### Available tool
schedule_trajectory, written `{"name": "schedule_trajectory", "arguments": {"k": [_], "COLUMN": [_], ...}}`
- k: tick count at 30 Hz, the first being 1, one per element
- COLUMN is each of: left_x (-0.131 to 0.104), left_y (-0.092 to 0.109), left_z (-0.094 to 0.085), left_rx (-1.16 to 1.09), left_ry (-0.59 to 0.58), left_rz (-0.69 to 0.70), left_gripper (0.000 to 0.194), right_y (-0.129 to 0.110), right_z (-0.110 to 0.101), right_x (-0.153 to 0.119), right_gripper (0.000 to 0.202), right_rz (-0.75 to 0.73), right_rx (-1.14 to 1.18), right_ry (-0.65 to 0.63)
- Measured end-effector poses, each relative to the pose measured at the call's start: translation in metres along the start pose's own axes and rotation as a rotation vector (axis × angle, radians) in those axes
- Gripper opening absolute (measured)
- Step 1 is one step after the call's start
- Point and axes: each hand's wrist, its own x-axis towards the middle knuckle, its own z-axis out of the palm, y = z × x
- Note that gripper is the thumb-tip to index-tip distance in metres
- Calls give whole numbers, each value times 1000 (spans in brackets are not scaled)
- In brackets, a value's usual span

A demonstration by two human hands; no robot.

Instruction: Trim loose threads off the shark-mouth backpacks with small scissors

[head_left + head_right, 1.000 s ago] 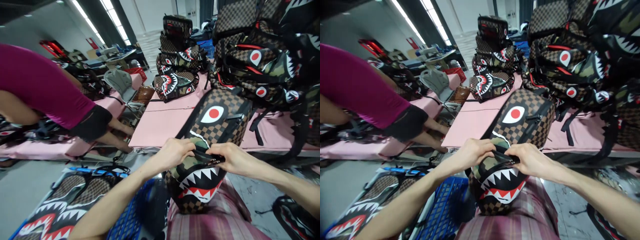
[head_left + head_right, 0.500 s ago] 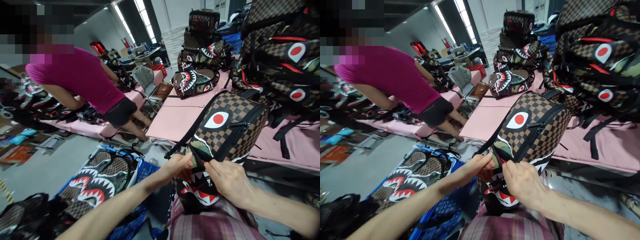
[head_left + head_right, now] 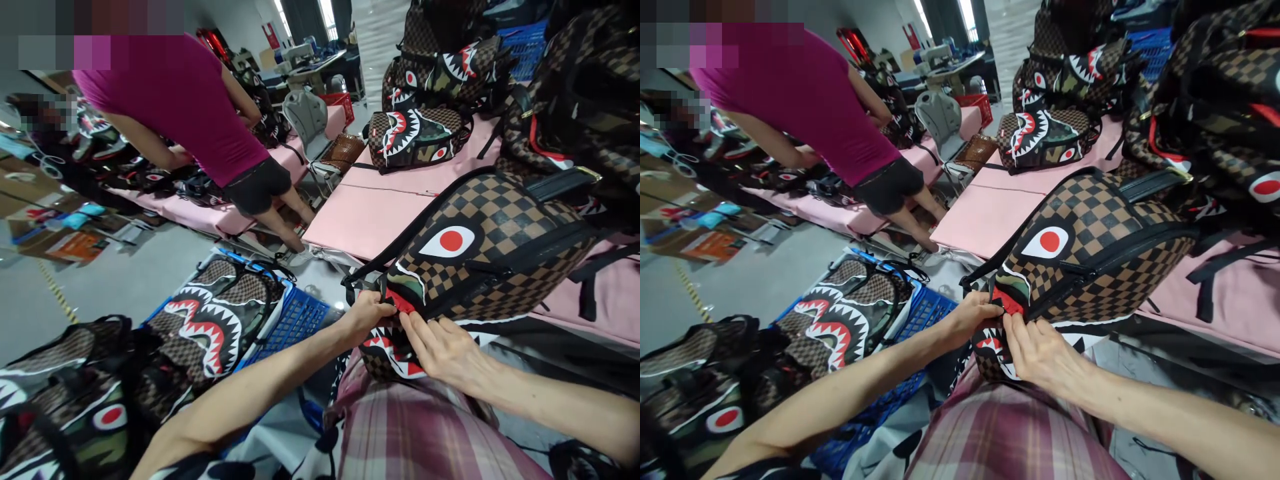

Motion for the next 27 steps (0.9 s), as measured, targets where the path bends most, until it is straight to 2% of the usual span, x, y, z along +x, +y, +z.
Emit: {"name": "schedule_trajectory", "arguments": {"k": [10,13,15,17,20,22,24,27], "left_x": [3,9,13,17,31,49,71,97], "left_y": [-12,-20,-22,-19,-6,1,1,-6], "left_z": [-12,-16,-21,-26,-32,-32,-25,-10], "left_rx": [95,201,364,625,1024,1165,1231,1283], "left_ry": [-11,8,21,33,142,174,137,140], "left_rz": [47,47,55,162,572,781,832,831], "left_gripper": [21,22,25,31,34,44,48,50], "right_y": [-21,-28,-31,-30,-22,-15,-7,5], "right_z": [5,8,12,14,12,8,4,3], "right_x": [-2,-5,-7,-8,-6,-4,-3,-4], "right_gripper": [43,46,48,48,47,48,48,38], "right_rz": [21,24,46,93,221,332,448,657], "right_rx": [-5,9,20,21,-25,-63,-104,-149], "right_ry": [-76,-117,-147,-172,-196,-240,-305,-452]}}
